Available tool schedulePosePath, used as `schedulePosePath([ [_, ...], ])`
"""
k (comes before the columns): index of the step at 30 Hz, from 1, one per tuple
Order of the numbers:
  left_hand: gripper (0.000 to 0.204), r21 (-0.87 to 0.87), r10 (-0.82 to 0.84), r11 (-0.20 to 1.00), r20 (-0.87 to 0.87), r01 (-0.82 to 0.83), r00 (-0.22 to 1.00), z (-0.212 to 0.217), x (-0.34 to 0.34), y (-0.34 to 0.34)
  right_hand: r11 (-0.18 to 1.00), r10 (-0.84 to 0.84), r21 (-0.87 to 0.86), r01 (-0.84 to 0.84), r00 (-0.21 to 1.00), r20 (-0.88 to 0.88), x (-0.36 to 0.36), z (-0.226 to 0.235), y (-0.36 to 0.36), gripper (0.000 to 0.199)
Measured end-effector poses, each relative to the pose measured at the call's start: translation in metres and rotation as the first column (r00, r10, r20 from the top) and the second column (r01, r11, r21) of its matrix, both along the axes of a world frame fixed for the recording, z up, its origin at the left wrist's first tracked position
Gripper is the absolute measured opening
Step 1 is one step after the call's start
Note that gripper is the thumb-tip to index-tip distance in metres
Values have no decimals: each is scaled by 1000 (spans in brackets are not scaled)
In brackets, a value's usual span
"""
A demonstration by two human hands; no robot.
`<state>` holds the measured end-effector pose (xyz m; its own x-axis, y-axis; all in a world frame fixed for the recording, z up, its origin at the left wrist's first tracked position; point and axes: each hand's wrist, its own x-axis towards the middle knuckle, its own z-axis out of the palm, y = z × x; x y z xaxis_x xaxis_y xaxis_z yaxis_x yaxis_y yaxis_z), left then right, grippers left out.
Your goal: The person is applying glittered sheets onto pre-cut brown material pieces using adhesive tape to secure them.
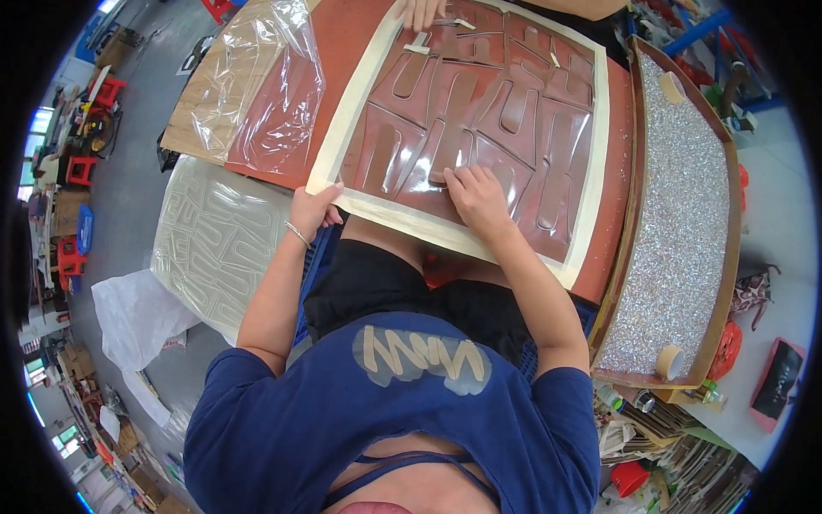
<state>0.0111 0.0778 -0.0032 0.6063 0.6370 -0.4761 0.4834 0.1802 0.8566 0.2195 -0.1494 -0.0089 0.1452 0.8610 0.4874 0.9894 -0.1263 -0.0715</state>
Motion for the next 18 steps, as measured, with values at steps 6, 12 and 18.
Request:
schedulePosePath([
  [6, 31, 7, 7, 1000, 18, -8, 1000, -2, 0, 0, 995, -18, -96, 19, 1000, 11, -4, 17, 2, 27],
  [12, 31, 4, 19, 1000, 41, -19, 999, -5, -4, 2, 982, -23, -186, 12, 998, -57, -17, 31, 28, 35],
  [18, 33, -9, -11, 1000, 64, 12, 998, -8, -4, 3, 976, 15, -212, -48, 988, -155, -61, 10, 60, 87],
])
